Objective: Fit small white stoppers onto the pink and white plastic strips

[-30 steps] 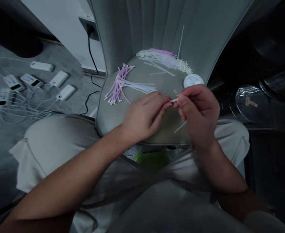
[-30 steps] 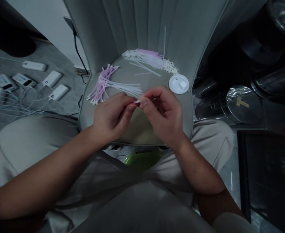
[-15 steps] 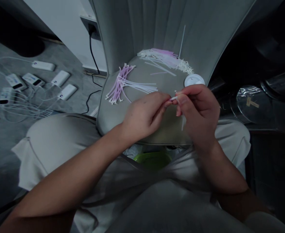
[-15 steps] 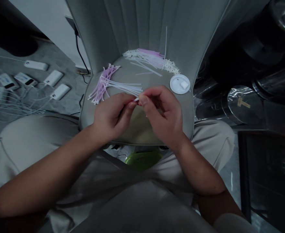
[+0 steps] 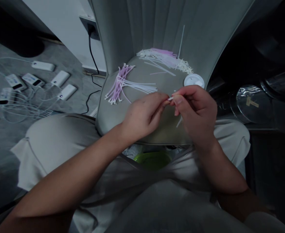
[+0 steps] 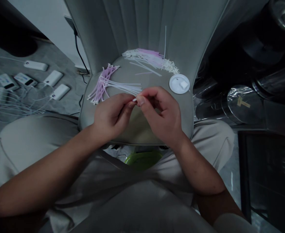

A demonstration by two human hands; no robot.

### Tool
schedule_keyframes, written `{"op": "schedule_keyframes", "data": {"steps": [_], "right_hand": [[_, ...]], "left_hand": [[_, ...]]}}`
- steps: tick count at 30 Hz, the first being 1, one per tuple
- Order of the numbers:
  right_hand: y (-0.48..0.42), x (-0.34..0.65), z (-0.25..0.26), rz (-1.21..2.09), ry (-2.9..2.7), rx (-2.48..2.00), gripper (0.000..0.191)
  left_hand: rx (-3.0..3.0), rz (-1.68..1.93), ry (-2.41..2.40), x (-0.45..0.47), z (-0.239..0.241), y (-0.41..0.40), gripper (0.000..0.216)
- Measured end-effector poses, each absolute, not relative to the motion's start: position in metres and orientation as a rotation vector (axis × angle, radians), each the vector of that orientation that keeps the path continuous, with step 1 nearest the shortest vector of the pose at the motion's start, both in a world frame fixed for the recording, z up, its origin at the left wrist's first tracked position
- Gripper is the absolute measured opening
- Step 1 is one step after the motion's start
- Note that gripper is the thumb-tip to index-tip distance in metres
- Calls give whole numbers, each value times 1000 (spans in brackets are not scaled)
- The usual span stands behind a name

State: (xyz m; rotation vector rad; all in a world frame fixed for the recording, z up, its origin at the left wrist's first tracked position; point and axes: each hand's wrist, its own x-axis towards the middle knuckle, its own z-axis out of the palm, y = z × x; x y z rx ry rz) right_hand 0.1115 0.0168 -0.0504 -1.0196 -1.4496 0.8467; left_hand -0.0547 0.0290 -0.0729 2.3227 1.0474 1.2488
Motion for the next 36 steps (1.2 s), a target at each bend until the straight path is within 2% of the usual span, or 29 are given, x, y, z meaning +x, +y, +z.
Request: {"op": "schedule_keyframes", "data": {"steps": [26,36], "right_hand": [[20,112,-50,929,-1438,-964,9],[19,104,-55,1020,-1236,-869,2]], "left_hand": [[2387,1376,964,-53,-72,30,19],[2381,1384,934,-56,-63,28,21]]}}
